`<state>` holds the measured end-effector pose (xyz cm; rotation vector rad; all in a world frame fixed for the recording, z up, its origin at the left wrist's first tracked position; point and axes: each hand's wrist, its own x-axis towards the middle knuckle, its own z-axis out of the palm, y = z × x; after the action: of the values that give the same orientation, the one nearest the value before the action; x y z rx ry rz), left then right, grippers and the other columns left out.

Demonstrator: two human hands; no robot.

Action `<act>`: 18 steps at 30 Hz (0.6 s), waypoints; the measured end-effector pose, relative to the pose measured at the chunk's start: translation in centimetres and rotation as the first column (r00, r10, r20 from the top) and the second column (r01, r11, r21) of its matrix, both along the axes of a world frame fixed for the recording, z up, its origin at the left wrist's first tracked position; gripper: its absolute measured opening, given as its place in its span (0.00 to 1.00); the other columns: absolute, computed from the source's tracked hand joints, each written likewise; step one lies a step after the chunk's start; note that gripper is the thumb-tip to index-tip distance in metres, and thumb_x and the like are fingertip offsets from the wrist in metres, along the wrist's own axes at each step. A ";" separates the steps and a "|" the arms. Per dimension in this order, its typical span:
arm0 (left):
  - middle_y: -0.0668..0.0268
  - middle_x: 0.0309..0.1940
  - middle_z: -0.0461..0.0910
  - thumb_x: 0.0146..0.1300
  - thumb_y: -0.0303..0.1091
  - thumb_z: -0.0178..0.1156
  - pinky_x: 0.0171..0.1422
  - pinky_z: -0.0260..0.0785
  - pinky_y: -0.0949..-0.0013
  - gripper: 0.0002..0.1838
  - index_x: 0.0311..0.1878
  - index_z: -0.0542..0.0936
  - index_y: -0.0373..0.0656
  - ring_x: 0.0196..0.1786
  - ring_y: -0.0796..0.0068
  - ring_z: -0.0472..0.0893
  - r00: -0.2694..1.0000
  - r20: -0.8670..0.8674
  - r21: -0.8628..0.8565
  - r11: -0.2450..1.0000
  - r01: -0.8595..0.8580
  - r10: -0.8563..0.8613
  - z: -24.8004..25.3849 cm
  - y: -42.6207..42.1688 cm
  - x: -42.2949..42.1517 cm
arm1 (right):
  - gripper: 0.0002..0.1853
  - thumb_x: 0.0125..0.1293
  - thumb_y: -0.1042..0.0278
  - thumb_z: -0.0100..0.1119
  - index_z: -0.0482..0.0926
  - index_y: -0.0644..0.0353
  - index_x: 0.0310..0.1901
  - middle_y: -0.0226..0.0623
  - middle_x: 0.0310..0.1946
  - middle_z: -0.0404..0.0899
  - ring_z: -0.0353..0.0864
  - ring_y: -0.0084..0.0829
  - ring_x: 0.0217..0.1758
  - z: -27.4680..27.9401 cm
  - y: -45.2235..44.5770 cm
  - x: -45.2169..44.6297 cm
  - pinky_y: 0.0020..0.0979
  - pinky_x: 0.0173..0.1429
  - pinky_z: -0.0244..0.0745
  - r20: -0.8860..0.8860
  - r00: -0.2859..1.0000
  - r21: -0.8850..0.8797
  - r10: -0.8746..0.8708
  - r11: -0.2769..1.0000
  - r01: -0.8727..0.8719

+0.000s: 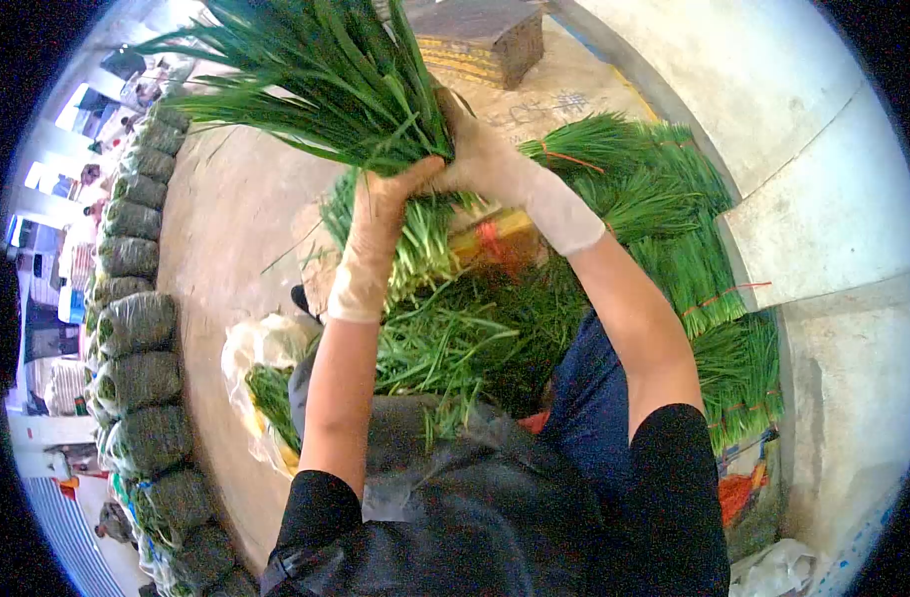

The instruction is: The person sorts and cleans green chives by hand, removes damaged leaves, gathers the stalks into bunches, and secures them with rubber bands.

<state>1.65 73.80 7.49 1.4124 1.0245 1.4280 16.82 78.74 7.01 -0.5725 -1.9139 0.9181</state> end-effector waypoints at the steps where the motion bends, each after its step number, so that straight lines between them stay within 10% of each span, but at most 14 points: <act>1: 0.65 0.46 0.80 0.48 0.27 0.72 0.51 0.73 0.67 0.25 0.52 0.77 0.37 0.43 0.70 0.79 1.000 0.026 -0.039 0.999 0.013 -0.012 -0.2 1.9 0.1 | 0.61 0.41 0.58 0.79 0.47 0.63 0.72 0.47 0.66 0.62 0.60 0.35 0.70 -1.0 2.1 0.1 0.35 0.73 0.56 -0.002 1.000 -0.007 -0.010 1.000 0.010; 3: 0.64 0.45 0.81 0.49 0.26 0.72 0.48 0.75 0.69 0.23 0.50 0.78 0.36 0.41 0.72 0.80 0.984 0.170 0.002 0.998 0.057 -0.056 -2.3 5.2 0.2 | 0.61 0.41 0.57 0.80 0.46 0.61 0.72 0.46 0.67 0.62 0.61 0.35 0.70 -3.4 6.0 0.1 0.35 0.74 0.56 -0.084 0.991 -0.162 0.102 0.980 -0.115; 5: 0.66 0.48 0.81 0.51 0.37 0.73 0.58 0.70 0.67 0.27 0.52 0.77 0.35 0.49 0.76 0.79 0.856 -0.517 -0.128 0.991 -0.048 -0.025 -5.7 7.8 -1.4 | 0.58 0.42 0.56 0.79 0.51 0.58 0.72 0.46 0.67 0.62 0.62 0.36 0.69 -8.8 9.6 -0.9 0.35 0.73 0.57 -0.005 1.000 -0.057 0.011 0.998 -0.011; 7: 0.67 0.44 0.82 0.55 0.38 0.69 0.54 0.70 0.67 0.22 0.49 0.80 0.36 0.46 0.79 0.79 0.947 -0.313 0.055 0.994 0.089 -0.068 -14.0 10.7 -3.6 | 0.51 0.44 0.56 0.78 0.58 0.58 0.69 0.46 0.67 0.63 0.62 0.36 0.69 -13.5 10.9 -1.7 0.35 0.73 0.58 0.312 0.941 0.213 -0.133 0.975 0.067; 9: 0.68 0.42 0.82 0.55 0.38 0.68 0.52 0.69 0.68 0.21 0.50 0.80 0.38 0.44 0.77 0.78 0.992 -0.048 -0.312 0.945 0.099 -0.120 -17.5 11.6 -3.7 | 0.46 0.47 0.54 0.75 0.62 0.59 0.67 0.48 0.64 0.67 0.65 0.38 0.67 -13.5 10.7 -1.5 0.37 0.71 0.62 0.182 0.968 -0.262 0.176 0.957 -0.125; 11: 0.65 0.48 0.80 0.57 0.44 0.66 0.53 0.68 0.69 0.25 0.53 0.78 0.37 0.45 0.71 0.78 0.996 0.036 -0.368 0.926 0.086 -0.078 -13.4 11.4 -2.6 | 0.44 0.48 0.55 0.74 0.64 0.61 0.65 0.49 0.61 0.71 0.70 0.41 0.64 -15.7 11.8 -2.5 0.39 0.67 0.67 0.062 0.995 -0.148 -0.073 0.986 0.081; 13: 0.59 0.58 0.75 0.59 0.50 0.63 0.68 0.61 0.64 0.33 0.64 0.71 0.41 0.60 0.66 0.73 0.996 0.079 -0.334 0.941 0.057 -0.032 -11.7 12.6 -2.6 | 0.42 0.48 0.55 0.74 0.67 0.62 0.63 0.50 0.59 0.73 0.74 0.44 0.60 -14.7 13.8 -2.5 0.39 0.64 0.70 0.171 0.985 -0.159 -0.026 0.986 0.053; 15: 0.62 0.57 0.76 0.65 0.47 0.58 0.66 0.64 0.67 0.28 0.62 0.72 0.38 0.57 0.68 0.75 0.959 0.208 -0.220 0.946 0.240 -0.194 -9.3 12.9 -3.5 | 0.41 0.49 0.55 0.73 0.67 0.62 0.63 0.50 0.58 0.74 0.74 0.44 0.60 -8.2 13.1 -1.8 0.39 0.63 0.71 0.120 0.993 -0.134 0.019 0.991 -0.002; 17: 0.65 0.55 0.77 0.65 0.47 0.58 0.63 0.67 0.69 0.26 0.59 0.74 0.38 0.54 0.72 0.76 0.954 0.157 -0.287 0.912 0.292 -0.255 -5.6 11.6 -4.6 | 0.46 0.52 0.34 0.66 0.65 0.55 0.67 0.42 0.61 0.72 0.71 0.28 0.63 -3.0 11.6 -1.8 0.36 0.63 0.68 -0.097 0.986 -0.082 0.134 0.987 -0.142; 18: 0.64 0.50 0.79 0.64 0.46 0.61 0.60 0.71 0.65 0.23 0.56 0.75 0.39 0.53 0.72 0.77 0.905 0.313 -0.208 0.909 0.361 -0.288 -3.5 10.0 -3.8 | 0.35 0.54 0.44 0.70 0.73 0.57 0.59 0.39 0.52 0.78 0.76 0.29 0.54 -1.2 10.3 -1.4 0.34 0.57 0.72 -0.056 0.987 -0.305 0.152 0.938 -0.162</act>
<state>-2.11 83.83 4.03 1.0942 0.7235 1.1524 15.40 89.03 5.80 -0.5881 -1.8186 1.3380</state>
